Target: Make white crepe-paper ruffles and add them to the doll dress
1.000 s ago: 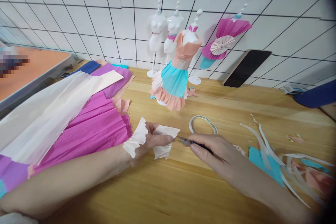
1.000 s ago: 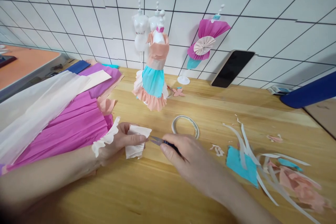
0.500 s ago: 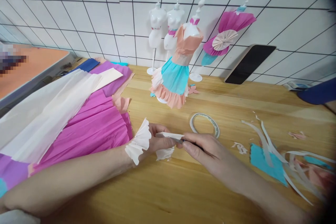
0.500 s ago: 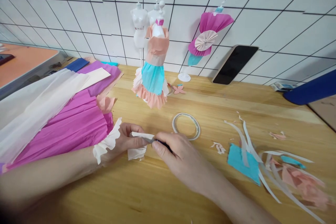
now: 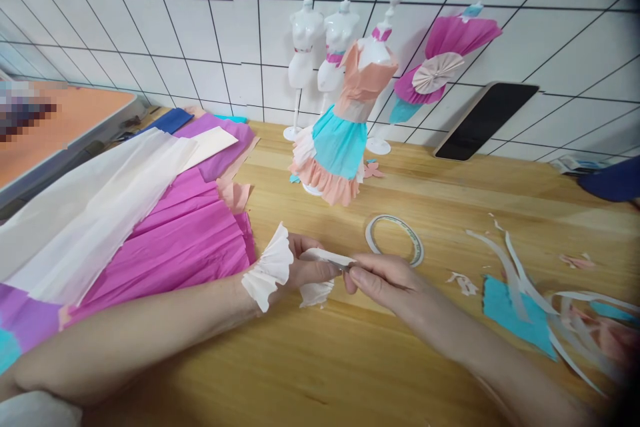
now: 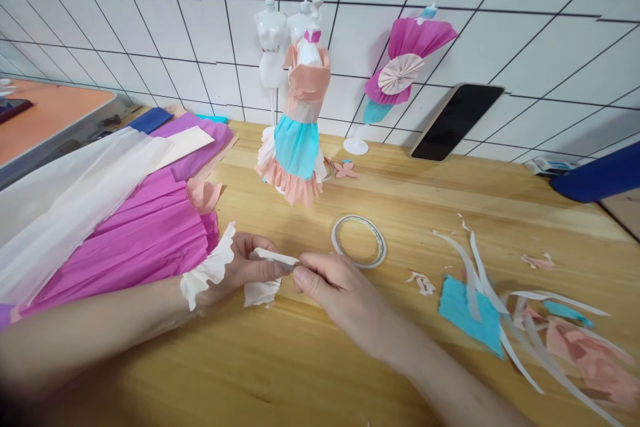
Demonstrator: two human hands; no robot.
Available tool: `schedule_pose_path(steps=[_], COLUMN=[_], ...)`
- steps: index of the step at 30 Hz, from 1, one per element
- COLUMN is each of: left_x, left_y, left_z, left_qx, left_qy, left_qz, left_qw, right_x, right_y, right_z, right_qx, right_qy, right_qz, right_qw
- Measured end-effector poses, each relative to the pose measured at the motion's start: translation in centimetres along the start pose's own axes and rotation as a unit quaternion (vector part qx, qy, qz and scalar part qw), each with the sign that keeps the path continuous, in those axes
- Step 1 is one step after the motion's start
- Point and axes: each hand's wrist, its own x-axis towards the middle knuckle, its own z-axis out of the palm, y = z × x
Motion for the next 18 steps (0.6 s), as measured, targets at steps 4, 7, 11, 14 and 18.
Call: schedule_pose_path(steps=[4, 7, 11, 14, 18], left_x=[0.1, 0.1, 0.1, 0.1, 0.2], left_y=[-0.1, -0.1, 0.0, 0.0, 0.0], left_z=[0.0, 0.0, -0.1, -0.1, -0.2], left_qx=[-0.003, -0.004, -0.019, -0.022, -0.034], left_qy=[0.007, 0.008, 0.001, -0.010, -0.026], left_qz=[-0.015, -0.023, -0.019, -0.019, -0.022], left_qw=[1.000, 1.000, 1.000, 1.000, 0.999], right_x=[0.3, 0.6, 0.6, 0.5, 0.4], right_y=[0.9, 1.5, 2.0, 1.9, 1.7], right_z=[0.2, 0.5, 0.8, 0.7, 0.5], right_qx=[0.075, 0.156, 0.251, 0.284, 0.307], right_qy=[-0.043, -0.059, -0.074, -0.079, -0.083], right_qz=[0.025, 0.042, 0.059, 0.071, 0.088], right_qw=[0.996, 0.985, 0.963, 0.953, 0.944])
